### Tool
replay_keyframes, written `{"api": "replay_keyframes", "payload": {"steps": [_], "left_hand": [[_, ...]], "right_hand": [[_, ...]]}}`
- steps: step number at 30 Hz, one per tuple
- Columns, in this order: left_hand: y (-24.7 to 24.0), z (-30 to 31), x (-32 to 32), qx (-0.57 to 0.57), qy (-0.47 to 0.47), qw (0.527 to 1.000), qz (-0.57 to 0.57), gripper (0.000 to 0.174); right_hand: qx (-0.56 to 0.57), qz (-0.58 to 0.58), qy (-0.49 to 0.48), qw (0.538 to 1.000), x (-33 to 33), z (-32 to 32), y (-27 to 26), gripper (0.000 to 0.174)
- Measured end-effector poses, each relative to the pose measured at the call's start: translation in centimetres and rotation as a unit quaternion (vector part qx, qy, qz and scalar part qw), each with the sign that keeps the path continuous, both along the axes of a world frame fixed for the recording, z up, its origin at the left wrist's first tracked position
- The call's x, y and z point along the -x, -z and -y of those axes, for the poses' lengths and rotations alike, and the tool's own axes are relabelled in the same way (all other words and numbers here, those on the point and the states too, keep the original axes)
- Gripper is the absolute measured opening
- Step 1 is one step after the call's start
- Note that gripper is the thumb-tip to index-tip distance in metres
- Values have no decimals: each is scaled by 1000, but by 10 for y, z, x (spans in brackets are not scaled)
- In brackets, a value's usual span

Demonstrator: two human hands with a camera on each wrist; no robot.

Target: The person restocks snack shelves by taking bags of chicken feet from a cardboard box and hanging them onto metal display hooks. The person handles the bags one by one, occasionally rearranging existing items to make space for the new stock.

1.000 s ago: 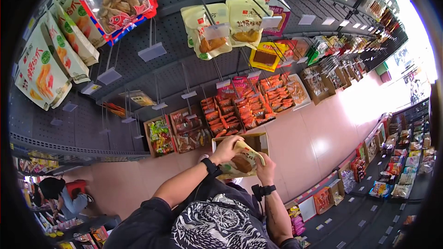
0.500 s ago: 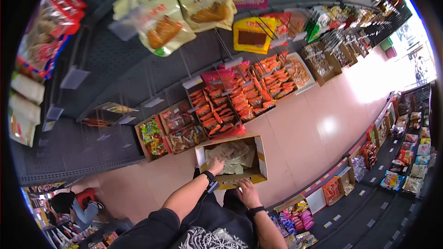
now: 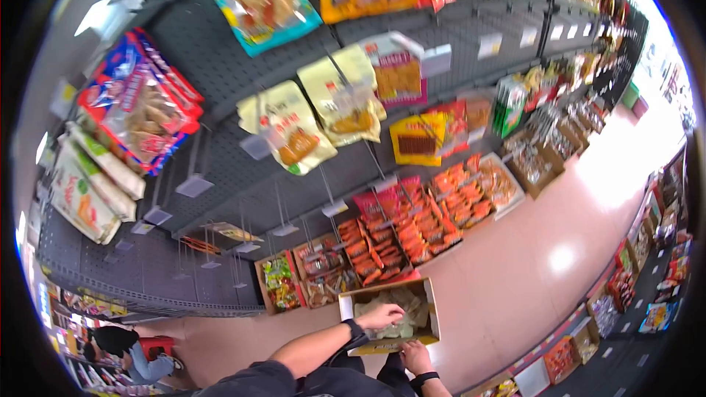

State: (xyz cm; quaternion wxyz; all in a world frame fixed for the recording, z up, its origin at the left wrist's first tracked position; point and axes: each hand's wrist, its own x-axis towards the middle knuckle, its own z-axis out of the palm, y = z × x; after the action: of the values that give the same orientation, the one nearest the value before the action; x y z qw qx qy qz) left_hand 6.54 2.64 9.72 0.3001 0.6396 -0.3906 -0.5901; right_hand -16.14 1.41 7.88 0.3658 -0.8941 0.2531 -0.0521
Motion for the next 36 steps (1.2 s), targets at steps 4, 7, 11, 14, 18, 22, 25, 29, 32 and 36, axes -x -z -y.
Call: {"api": "replay_keyframes", "payload": {"steps": [4, 7, 11, 14, 18, 22, 25, 29, 32, 36], "left_hand": [[-171, 16, -91, 299, -247, 888, 246, 16], [-249, 40, -182, 398, -484, 770, 121, 37], [-262, 82, -307, 413, -521, 635, 394, 71], [-283, 100, -334, 456, -471, 693, 300, 79], [-291, 111, -358, 453, -454, 746, 178, 78], [-290, 111, -367, 461, -455, 726, 233, 63], [-298, 102, -362, 453, -459, 670, 369, 48], [-287, 114, -359, 488, -422, 752, 134, 62], [-299, 114, -344, 512, -413, 736, 157, 51], [-314, 111, -341, 445, -411, 753, 257, 29]], "right_hand": [[-5, -24, -43, 999, 8, 0, 25, 17], [22, -34, -95, 995, 9, 1, 10, 21], [14, -46, -23, 999, 5, 3, -42, 30], [-5, -56, 101, 993, 6, -5, -65, 29], [-1, -21, 284, 959, 23, -44, -45, 28], [-72, 25, 406, 911, 14, -117, -41, 26], [-92, 105, 476, 868, 6, -167, -45, 24], [-139, 139, 545, 815, 6, -197, -43, 23], [-328, 171, 611, 700, -6, -207, -42, 24], [-317, 100, 594, 732, -12, -187, -20, 28]]}}
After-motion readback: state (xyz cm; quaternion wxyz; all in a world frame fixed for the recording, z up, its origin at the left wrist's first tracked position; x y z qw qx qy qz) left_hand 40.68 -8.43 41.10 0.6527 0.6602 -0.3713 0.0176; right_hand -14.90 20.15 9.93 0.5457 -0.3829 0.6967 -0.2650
